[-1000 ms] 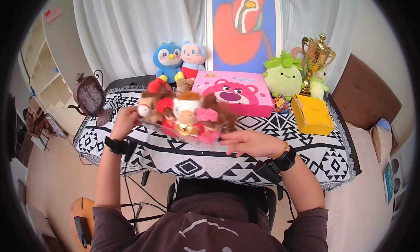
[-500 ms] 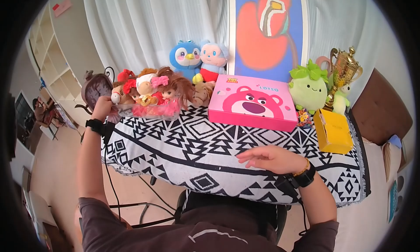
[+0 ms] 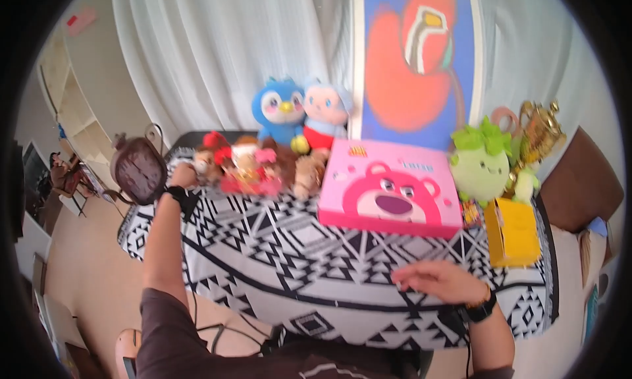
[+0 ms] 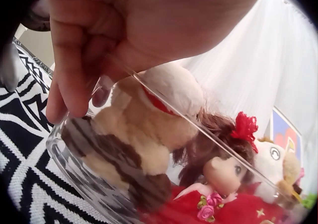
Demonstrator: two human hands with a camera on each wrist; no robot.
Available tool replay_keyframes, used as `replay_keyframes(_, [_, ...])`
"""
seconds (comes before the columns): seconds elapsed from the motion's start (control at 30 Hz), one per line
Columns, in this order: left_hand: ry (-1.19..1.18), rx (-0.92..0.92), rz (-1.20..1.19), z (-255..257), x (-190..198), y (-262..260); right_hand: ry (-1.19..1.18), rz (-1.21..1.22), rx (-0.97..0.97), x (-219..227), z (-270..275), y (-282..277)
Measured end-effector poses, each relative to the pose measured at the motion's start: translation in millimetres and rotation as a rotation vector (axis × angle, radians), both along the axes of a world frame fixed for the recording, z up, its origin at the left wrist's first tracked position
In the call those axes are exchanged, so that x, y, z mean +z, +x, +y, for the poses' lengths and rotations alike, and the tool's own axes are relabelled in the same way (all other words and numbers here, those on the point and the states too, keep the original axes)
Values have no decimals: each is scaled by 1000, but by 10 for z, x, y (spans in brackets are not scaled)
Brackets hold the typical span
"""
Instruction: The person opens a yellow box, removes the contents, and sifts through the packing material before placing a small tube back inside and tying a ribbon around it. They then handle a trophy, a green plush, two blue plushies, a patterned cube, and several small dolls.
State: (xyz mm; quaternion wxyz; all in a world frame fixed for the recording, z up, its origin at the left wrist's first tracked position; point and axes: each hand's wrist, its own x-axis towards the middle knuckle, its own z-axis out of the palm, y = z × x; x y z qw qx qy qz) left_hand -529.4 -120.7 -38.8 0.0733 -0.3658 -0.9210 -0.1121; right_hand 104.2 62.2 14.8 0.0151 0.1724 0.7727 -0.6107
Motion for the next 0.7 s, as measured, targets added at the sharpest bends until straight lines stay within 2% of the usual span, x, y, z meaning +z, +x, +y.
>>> replay_keyframes(0.03, [89, -37, 39, 65, -103, -124, -88, 45, -10, -38, 28, 4])
replay_keyframes(0.07, [146, 116, -162, 161, -27, 3, -111, 38, -17, -53, 58, -12])
replay_keyframes(0.1, [184, 90, -217, 200, -46, 50, -133, 26, -27, -62, 89, -25])
replay_keyframes(0.17, [182, 114, -301, 296, -317, -155, -104, 34, -26, -112, 143, -57])
replay_keyframes(0.27, [256, 156, -218, 329, -361, -88, -108, 28, -9, -93, 177, -105])
replay_keyframes(0.3, [301, 256, -320, 338, -282, 15, -106, 16, -10, -70, 176, -120])
replay_keyframes(0.37, [318, 160, -277, 288, -386, -80, -113, -2, -10, -89, 178, -151])
replay_keyframes(0.4, [298, 153, -346, 254, -315, -23, -112, 13, -9, -120, 187, -163])
replay_keyframes(0.43, [337, 154, -392, 215, -254, 56, -109, 27, -12, -154, 195, -163])
replay_keyframes(0.5, [490, 77, -465, 127, -375, -53, -120, 55, -6, -207, 195, -171])
replay_keyframes(0.53, [577, 151, -453, 95, -281, 107, -116, 50, 12, -203, 179, -171])
replay_keyframes(0.57, [547, 113, -375, 24, -381, -87, -112, 48, 30, -196, 170, -172])
replay_keyframes(0.6, [687, 124, -205, -35, -607, -371, -102, 42, 33, -193, 165, -167])
replay_keyframes(0.63, [680, 223, -100, -106, -321, -75, -111, 58, 22, -210, 155, -148])
replay_keyframes(0.7, [857, 228, 111, -276, -97, 133, -105, 68, 28, -193, 146, -128])
